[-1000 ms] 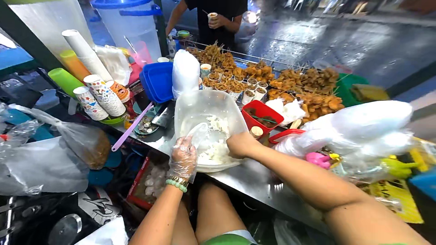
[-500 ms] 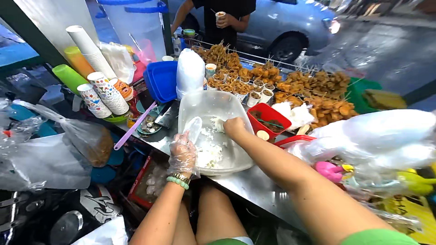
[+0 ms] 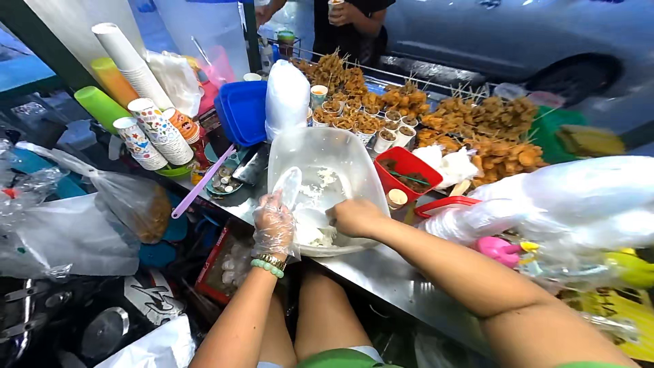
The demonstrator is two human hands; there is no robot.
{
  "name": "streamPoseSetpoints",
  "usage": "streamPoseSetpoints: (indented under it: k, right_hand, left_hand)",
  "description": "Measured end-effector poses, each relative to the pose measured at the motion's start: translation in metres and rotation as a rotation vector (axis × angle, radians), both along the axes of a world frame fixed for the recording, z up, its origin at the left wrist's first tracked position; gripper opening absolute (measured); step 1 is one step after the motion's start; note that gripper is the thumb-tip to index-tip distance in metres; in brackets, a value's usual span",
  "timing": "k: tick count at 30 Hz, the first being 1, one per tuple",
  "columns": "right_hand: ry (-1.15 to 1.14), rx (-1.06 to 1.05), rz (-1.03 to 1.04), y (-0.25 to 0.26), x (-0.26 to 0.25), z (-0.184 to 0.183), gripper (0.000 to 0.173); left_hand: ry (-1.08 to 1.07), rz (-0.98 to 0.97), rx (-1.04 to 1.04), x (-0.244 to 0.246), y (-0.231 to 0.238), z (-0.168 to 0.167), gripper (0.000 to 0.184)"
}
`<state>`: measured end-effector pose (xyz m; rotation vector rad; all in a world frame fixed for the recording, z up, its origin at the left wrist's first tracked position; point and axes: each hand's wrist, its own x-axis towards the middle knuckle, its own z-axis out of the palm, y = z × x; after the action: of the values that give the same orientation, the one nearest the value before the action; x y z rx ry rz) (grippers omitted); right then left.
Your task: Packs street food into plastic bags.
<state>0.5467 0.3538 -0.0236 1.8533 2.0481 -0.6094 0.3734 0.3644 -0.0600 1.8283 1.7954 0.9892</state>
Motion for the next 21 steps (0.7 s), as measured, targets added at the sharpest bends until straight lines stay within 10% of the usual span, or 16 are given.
streamPoseSetpoints:
  k: [21]
  right_hand:
    - [0.341,-0.114,-0.025,0.003,-0.004,-0.038,0.030]
  left_hand:
    - [-0.031,0.011,-0.016,0.001,0.001,-0.003,0.036]
